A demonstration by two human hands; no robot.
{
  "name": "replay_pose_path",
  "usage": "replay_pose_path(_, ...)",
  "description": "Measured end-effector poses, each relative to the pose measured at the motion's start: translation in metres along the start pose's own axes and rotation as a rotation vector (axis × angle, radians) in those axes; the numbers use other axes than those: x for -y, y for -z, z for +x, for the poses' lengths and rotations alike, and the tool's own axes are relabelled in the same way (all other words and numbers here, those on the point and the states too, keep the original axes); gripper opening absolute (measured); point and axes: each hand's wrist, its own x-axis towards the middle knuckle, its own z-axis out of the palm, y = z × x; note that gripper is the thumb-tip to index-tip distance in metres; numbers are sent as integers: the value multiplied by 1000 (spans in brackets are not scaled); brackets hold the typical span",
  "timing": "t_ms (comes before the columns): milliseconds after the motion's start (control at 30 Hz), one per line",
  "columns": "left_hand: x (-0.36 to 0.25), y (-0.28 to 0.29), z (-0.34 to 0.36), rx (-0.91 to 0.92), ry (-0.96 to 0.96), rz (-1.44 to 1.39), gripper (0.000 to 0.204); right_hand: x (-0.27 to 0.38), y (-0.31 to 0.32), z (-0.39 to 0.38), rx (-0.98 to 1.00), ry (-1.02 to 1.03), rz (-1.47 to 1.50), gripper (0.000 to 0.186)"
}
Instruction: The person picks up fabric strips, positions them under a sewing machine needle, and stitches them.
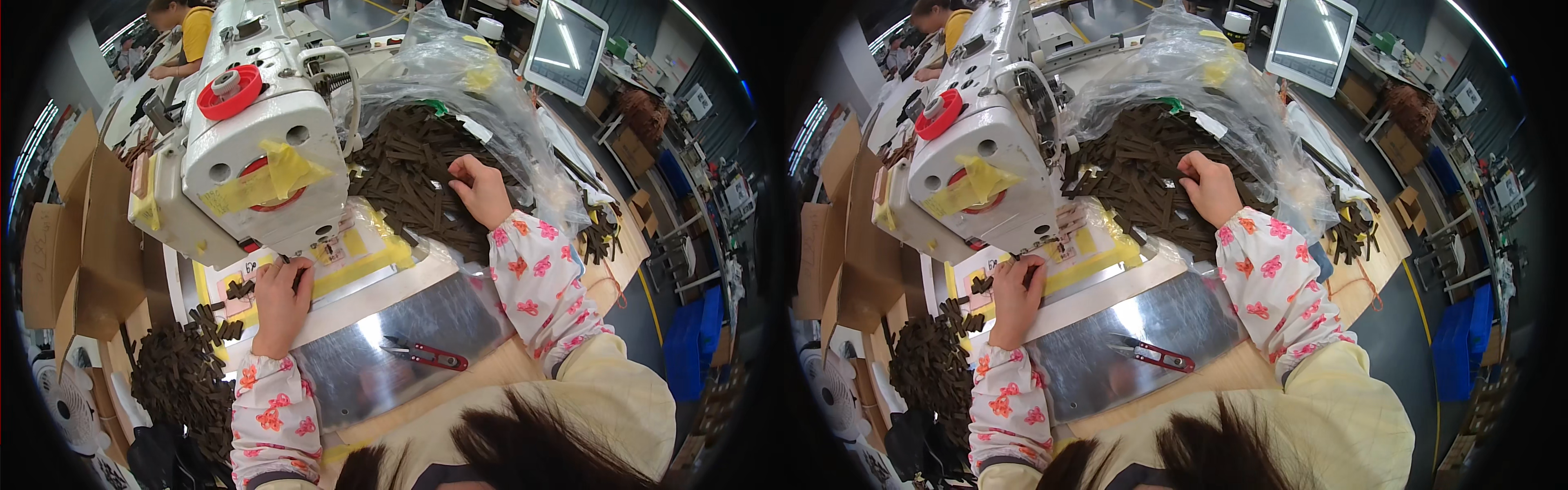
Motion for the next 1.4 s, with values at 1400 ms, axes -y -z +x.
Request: replay_pose_path(1400,-4,10,3,127,59,-102,13,91,-51,-6,898,-208,611,12)
